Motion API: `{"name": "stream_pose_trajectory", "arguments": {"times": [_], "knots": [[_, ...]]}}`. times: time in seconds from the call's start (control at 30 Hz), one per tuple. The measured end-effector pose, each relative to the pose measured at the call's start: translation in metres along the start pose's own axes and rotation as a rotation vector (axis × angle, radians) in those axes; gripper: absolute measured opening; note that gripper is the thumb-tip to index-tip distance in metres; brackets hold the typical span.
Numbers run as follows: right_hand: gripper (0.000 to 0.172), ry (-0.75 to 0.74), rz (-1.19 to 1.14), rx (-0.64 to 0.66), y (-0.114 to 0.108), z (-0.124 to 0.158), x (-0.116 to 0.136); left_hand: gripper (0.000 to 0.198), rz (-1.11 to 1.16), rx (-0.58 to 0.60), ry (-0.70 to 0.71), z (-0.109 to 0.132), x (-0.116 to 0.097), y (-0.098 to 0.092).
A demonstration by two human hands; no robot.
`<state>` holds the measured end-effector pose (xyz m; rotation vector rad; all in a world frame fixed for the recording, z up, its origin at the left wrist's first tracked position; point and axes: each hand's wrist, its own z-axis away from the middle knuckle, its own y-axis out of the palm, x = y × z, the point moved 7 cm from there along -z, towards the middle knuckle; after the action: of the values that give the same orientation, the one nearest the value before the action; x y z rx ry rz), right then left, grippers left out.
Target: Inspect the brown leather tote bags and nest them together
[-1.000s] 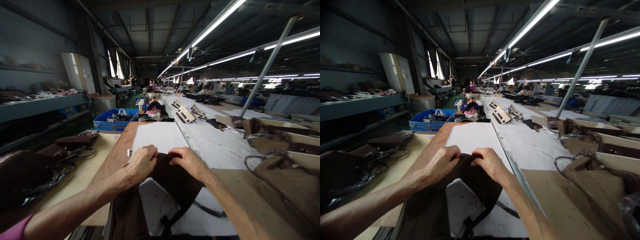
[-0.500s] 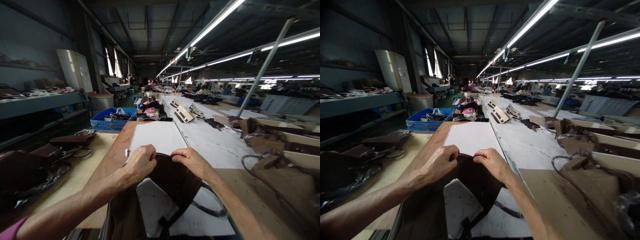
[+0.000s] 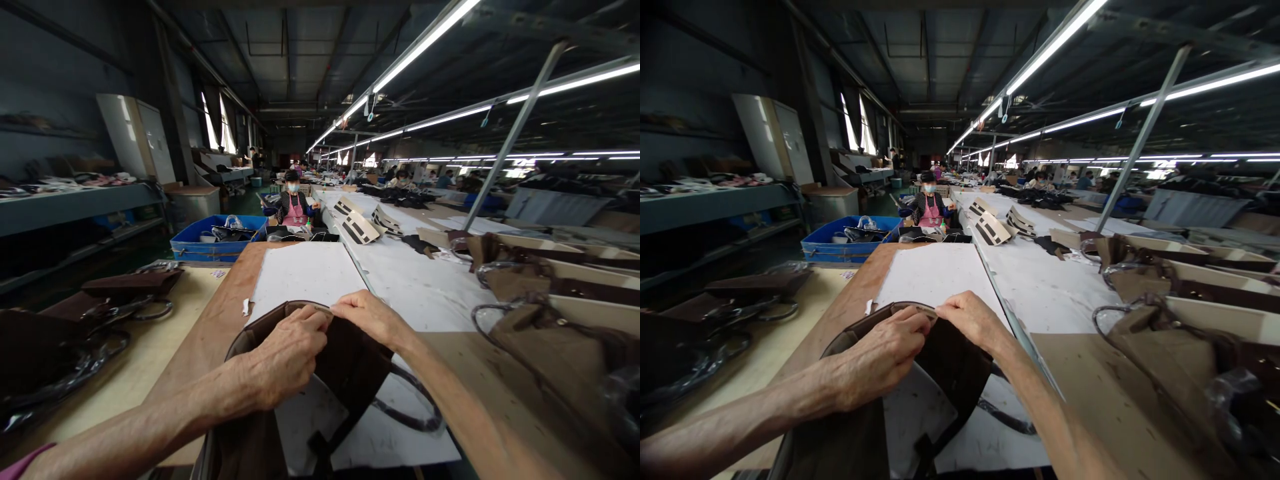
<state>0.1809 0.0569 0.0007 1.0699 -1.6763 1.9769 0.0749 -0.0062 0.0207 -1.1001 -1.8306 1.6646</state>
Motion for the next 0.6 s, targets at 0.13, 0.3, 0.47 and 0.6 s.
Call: {"name": "stream_pose_trajectory", "arguments": {"times": [0.13, 0.3, 0.47, 0.6], "knots": [[0.026, -0.010, 0.010, 0.030, 0.000, -0.005, 0.002, 0.012, 0.139, -0.029, -0.077, 0.004, 0.011, 0.000], [0.027, 0.008, 0.171, -0.057, -0.008, -0.011, 0.006, 0.008, 0.282, 0.111, -0.154, 0.008, 0.023, 0.009], [0.029, -0.001, 0.301, -0.148, -0.012, -0.013, 0.012, 0.006, 0.394, 0.250, -0.243, 0.008, 0.040, 0.017], [0.029, -0.016, 0.307, -0.238, -0.013, -0.007, 0.014, 0.004, 0.344, 0.201, -0.398, 0.008, 0.056, 0.018]]}}
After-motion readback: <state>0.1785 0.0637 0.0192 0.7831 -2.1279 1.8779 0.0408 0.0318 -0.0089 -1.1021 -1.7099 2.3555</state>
